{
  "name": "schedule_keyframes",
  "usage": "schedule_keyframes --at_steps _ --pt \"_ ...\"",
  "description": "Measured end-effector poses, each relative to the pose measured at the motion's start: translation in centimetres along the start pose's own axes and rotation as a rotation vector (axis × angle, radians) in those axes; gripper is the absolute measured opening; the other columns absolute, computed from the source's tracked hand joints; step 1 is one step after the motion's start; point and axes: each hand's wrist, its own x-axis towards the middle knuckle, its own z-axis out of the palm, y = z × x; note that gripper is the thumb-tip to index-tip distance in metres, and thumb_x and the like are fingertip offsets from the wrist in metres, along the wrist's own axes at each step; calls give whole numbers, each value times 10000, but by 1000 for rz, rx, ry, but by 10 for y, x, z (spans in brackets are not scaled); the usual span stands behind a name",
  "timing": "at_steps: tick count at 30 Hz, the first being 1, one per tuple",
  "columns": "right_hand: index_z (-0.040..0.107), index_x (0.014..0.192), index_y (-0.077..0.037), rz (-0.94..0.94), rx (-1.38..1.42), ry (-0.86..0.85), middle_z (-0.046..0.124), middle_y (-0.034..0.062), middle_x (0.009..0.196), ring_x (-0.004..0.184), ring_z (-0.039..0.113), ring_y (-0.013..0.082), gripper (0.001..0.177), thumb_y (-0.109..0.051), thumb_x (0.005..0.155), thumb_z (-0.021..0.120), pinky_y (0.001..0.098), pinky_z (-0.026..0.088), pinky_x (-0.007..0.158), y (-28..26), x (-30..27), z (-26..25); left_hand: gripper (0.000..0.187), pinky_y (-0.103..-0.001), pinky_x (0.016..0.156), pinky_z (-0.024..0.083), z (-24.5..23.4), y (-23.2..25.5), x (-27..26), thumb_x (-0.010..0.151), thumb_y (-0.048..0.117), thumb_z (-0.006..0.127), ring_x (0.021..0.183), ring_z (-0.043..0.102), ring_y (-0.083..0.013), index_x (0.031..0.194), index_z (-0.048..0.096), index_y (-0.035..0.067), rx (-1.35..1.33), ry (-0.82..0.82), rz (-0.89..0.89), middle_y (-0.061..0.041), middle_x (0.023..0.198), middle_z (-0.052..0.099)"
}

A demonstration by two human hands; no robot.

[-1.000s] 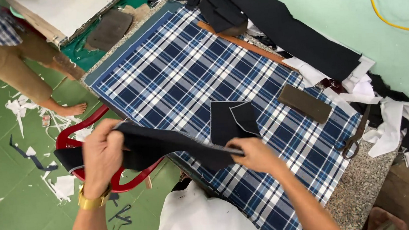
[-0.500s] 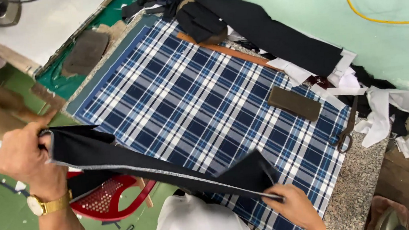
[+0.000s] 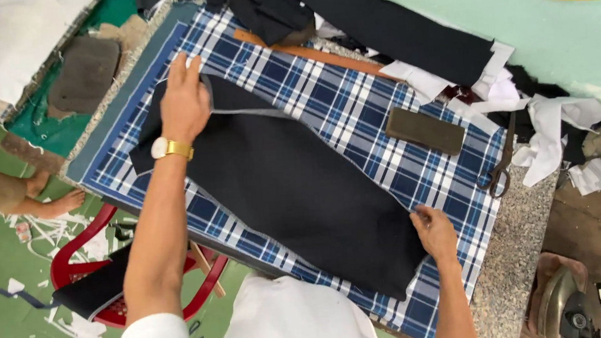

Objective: The person irons a black garment on a plaid-covered table. They repeatedly fold, unfold, and press the fabric with a steam iron, using a wooden block to press curved areas.

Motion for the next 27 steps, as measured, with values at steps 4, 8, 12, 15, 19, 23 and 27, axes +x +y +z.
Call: schedule_keyframes --at_steps 4,8,12,15,19,23,27 --pt "682 1291 -29 20 76 263 687 159 1196 1095 643 298 551 -464 961 614 436 485 970 32 -32 5 467 -616 1044 419 27 -7 -48 1063 245 579 1356 436 -497 1430 516 -37 26 72 -69 -292 1496 447" --pt "757 966 -93 558 -9 38 750 106 817 866 718 318 752 -689 1023 302 460 480 908 51 -91 1 475 -553 825 474 44 -54 -114 1051 416 619 994 604 -461 1171 645 -42 230 196 -396 -246 1084 667" --pt "817 1082 -145 790 77 -131 799 13 726 655 741 168 687 -700 976 426 347 539 856 3 -140 7 798 -523 574 502 59 -113 -172 1116 729 413 732 660 -424 896 616 -10 398 51 -718 -202 862 675" --pt "815 787 -190 788 -131 -286 791 59 814 890 733 297 738 -788 902 397 408 512 832 -42 -134 9 894 -438 438 430 67 -113 -173 1084 831 379 527 620 -323 707 572 44 485 8 -700 -129 656 650" --pt "753 1068 -197 757 -127 -236 783 43 954 879 726 267 565 -707 899 577 397 561 729 -24 -123 48 843 -427 502 508 99 -106 -151 959 895 558 601 702 -336 752 661 85 634 -87 -742 -116 693 704" --pt "535 788 -118 598 414 108 575 27 766 716 562 188 345 -409 923 662 369 446 660 4 -120 58 394 -600 668 503 100 -90 -131 978 434 644 795 663 -505 881 586 57 193 9 -811 -231 880 702" --pt "317 813 -170 530 668 337 272 -35 770 705 304 107 384 -322 972 632 341 277 644 -8 -115 27 254 -486 723 376 84 -106 -116 917 182 612 754 409 -196 766 442 69 -389 411 -654 -30 743 460"
